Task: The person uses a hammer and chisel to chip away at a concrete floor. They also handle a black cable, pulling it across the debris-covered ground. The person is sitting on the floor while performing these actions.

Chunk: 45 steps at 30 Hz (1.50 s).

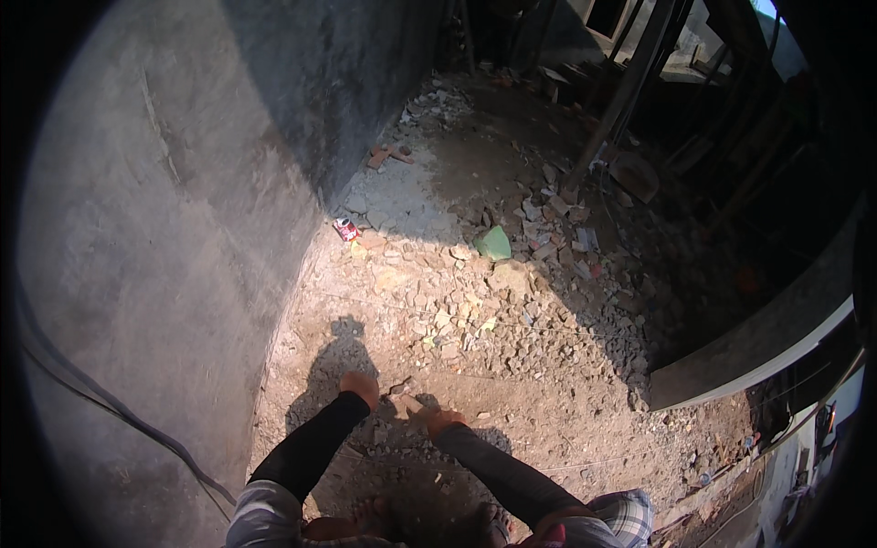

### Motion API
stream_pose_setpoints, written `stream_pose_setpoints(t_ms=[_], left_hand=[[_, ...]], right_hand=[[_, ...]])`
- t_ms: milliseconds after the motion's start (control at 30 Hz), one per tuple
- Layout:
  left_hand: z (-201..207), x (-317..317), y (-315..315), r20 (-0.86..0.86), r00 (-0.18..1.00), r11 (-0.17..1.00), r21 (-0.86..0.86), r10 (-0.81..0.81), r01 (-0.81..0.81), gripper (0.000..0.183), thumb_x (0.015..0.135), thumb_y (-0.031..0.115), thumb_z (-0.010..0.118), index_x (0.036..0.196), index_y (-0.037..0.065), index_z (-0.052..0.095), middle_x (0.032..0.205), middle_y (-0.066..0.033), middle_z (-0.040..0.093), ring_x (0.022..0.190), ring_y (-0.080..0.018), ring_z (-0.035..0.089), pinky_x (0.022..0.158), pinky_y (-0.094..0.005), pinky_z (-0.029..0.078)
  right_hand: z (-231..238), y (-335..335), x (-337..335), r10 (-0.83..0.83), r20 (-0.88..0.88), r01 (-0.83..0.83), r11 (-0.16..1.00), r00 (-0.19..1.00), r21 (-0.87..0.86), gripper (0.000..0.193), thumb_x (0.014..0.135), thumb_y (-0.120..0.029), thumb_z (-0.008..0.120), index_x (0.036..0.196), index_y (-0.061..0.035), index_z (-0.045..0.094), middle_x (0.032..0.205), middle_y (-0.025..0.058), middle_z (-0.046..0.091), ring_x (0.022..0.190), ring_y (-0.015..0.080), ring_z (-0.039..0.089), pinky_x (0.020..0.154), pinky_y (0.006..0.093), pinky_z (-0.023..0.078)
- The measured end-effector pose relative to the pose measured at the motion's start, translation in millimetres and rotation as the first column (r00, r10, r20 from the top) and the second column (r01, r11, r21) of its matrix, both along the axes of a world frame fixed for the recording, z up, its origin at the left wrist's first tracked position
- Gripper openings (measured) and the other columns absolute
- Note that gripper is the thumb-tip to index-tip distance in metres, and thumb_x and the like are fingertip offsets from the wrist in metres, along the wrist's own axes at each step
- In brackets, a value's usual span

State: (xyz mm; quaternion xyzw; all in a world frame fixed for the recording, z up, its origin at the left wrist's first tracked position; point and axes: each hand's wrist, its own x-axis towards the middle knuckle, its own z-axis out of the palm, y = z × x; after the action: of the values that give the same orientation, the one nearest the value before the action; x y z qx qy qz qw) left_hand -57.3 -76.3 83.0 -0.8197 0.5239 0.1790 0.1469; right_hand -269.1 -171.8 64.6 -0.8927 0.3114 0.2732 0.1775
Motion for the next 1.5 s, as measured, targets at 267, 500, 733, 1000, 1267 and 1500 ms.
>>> stream_pose_setpoints(t_ms=[267,500,733,1000,1267,1500], left_hand=[[-6.6,-7.4,-0.2,0.049,0.998,0.999,-0.009,-0.045,0.045,0.026,0.091,0.02,0.053,0.09,0.009,0.077,0.095,-0.0141,0.074,0.091,-0.0303,0.071,0.078,-0.0428,0.054],[2.7,-6.1,14.4,0.019,0.999,0.998,-0.05,-0.028,0.029,0.024,0.088,0.019,0.055,0.085,0.008,0.076,0.09,-0.0156,0.074,0.089,-0.032,0.071,0.073,-0.044,0.055],[-9.3,37.0,40.2,-0.15,0.976,0.986,-0.019,0.159,-0.163,0.027,0.078,0.033,0.07,0.082,0.007,0.076,0.091,-0.0145,0.074,0.089,-0.0292,0.072,0.07,-0.0443,0.055],[-23.3,66.8,93.9,-0.578,0.616,0.668,-0.157,0.535,-0.727,0.047,0.075,0.052,0.075,0.08,0.005,0.072,0.08,-0.0109,0.071,0.077,-0.0228,0.068,0.068,-0.0415,0.051],[40.0,78.1,34.1,-0.675,0.635,0.793,-0.119,0.376,-0.597,0.06,0.082,0.042,0.075,0.118,-0.005,0.066,0.107,-0.0206,0.071,0.103,-0.0318,0.068,0.09,-0.0402,0.051],[172.9,73.8,4.2,-0.715,0.643,0.776,-0.231,0.274,-0.587,0.082,0.085,0.045,0.074,0.141,-0.007,0.047,0.138,-0.0256,0.055,0.129,-0.0328,0.055,0.106,-0.0371,0.043]], right_hand=[[-11.2,-33.1,-24.7,-0.027,-0.073,0.022,0.997,0.997,-0.077,0.04,0.098,-0.029,0.048,0.133,-0.0122,0.057,0.114,0.0153,0.07,0.107,0.0324,0.067,0.092,0.0494,0.051],[11.7,-43.6,-58.4,-0.072,-0.107,0.061,0.993,0.992,-0.102,0.078,0.086,-0.062,0.063,0.148,-0.0214,0.039,0.153,0.0164,0.033,0.137,0.0425,0.039,0.106,0.0577,0.037],[105.0,-117.5,-37.8,-0.031,0.007,0.031,0.996,0.999,-0.089,0.072,0.092,-0.056,0.059,0.148,-0.0156,0.039,0.146,0.0216,0.044,0.127,0.0396,0.053,0.102,0.0508,0.047],[265.8,-90.9,-94.9,0.19,0.127,-0.177,0.979,0.974,-0.103,0.063,0.095,-0.053,0.055,0.143,-0.0142,0.045,0.127,0.0215,0.058,0.116,0.04,0.059,0.099,0.0494,0.048],[264.9,-6.6,-129.9,0.346,0.282,-0.415,0.878,0.895,0.238,0.069,0.096,-0.058,0.053,0.142,-0.0073,0.046,0.118,0.0221,0.061,0.11,0.0414,0.061,0.095,0.0493,0.049],[276.5,-30.7,-93.6,0.261,0.345,-0.304,0.95,0.901,0.073,0.066,0.096,-0.052,0.056,0.141,-0.0045,0.047,0.107,0.0226,0.067,0.103,0.0421,0.063,0.091,0.0505,0.049]])
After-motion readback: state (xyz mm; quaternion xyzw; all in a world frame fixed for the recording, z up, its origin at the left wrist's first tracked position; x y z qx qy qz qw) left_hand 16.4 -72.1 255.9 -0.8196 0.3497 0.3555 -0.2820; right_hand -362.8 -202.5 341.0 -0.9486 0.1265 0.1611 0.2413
